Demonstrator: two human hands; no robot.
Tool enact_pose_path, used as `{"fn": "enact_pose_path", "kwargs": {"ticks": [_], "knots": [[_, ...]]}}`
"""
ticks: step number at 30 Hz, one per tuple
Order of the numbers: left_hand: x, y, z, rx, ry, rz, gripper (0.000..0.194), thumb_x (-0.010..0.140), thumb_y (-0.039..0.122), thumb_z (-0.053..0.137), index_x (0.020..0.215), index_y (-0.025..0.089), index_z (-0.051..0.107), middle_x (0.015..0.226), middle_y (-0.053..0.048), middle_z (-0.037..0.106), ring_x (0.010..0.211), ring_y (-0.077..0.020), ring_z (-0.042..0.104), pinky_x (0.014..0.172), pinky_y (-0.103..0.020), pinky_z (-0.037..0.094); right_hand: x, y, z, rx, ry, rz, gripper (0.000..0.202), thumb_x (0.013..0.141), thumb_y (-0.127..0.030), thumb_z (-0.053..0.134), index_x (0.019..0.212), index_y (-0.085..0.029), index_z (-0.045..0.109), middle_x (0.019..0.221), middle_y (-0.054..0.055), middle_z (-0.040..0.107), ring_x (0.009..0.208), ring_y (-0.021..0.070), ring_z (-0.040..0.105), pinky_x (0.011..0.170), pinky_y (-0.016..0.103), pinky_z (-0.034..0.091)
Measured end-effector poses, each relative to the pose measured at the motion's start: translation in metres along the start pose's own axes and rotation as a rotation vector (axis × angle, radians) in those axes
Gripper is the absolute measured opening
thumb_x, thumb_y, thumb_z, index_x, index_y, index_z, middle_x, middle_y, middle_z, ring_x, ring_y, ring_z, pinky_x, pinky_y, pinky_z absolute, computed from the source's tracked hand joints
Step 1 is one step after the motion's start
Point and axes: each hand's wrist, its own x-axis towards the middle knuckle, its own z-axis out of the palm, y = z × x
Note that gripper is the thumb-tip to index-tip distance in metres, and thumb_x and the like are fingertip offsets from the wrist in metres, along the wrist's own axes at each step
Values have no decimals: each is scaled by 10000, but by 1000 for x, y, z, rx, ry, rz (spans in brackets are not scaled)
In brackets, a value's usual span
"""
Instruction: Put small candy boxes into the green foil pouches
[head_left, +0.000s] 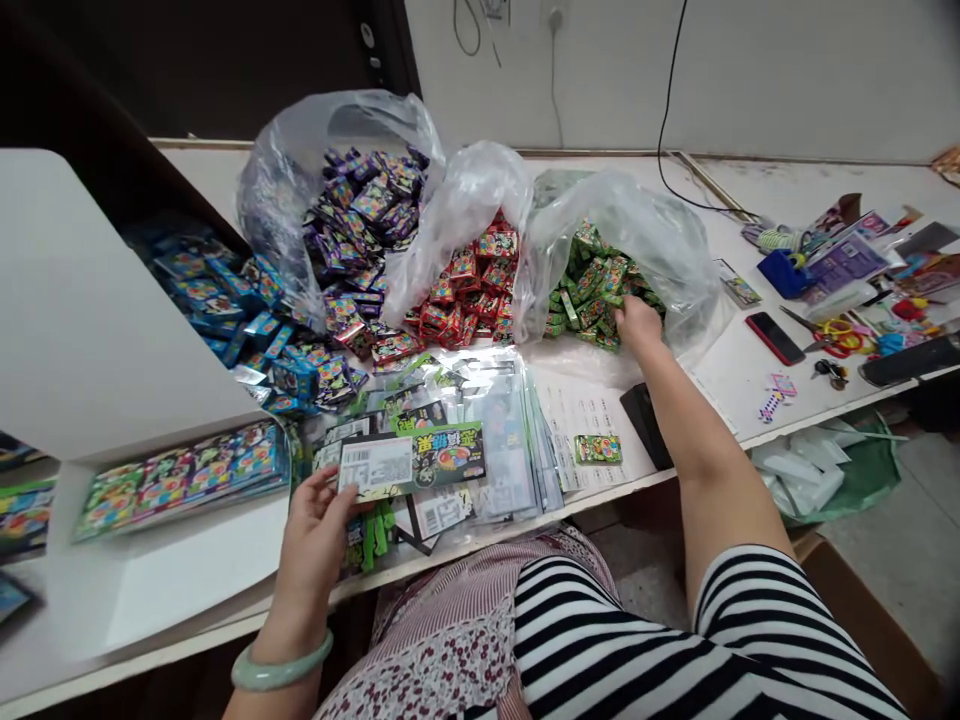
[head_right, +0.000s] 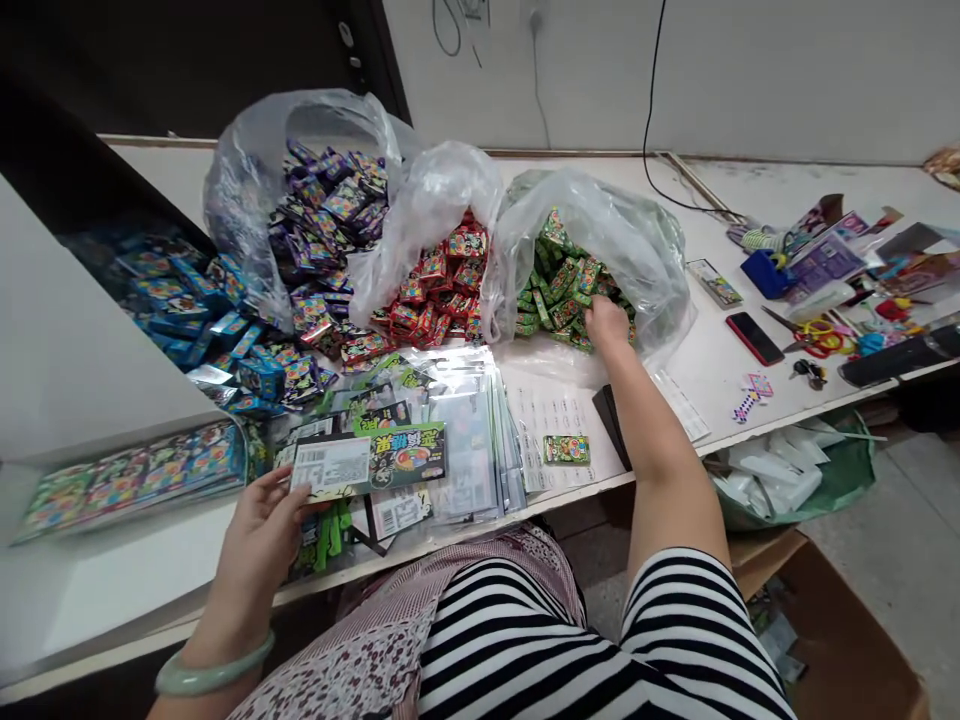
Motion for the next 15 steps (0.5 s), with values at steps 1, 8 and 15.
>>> {"fn": "enact_pose_path", "kwargs": {"ticks": [1, 8, 15], "knots": [[1, -3, -3, 63, -21, 14, 608, 640, 429, 810, 1138, 227, 524, 1027, -51, 668, 910, -211, 659, 637, -263, 542, -8, -3, -2, 36, 0, -10, 215, 875, -246, 556, 1028, -129, 653, 1125, 181, 689, 1092, 298, 606, 949, 400, 449], [-1, 17, -10, 578, -33, 376, 507, 705, 482, 775, 1116, 231, 617, 983, -56, 600, 838, -226, 605, 684, -342, 518, -102, -44, 8, 729, -427, -14, 381, 774, -488, 646, 1027, -208, 593, 847, 2, 686, 685, 125, 621, 622, 260, 508], [-38, 58, 44, 212, -487, 227, 411, 822, 499, 696, 1080, 186, 629, 973, -65, 687, 818, -166, 652, 696, -287, 529, -172, -105, 33, 1026, -762, -30, 482, 653, -460, 812, 1022, -233, 600, 871, -11, 672, 693, 122, 604, 565, 246, 492]]}}
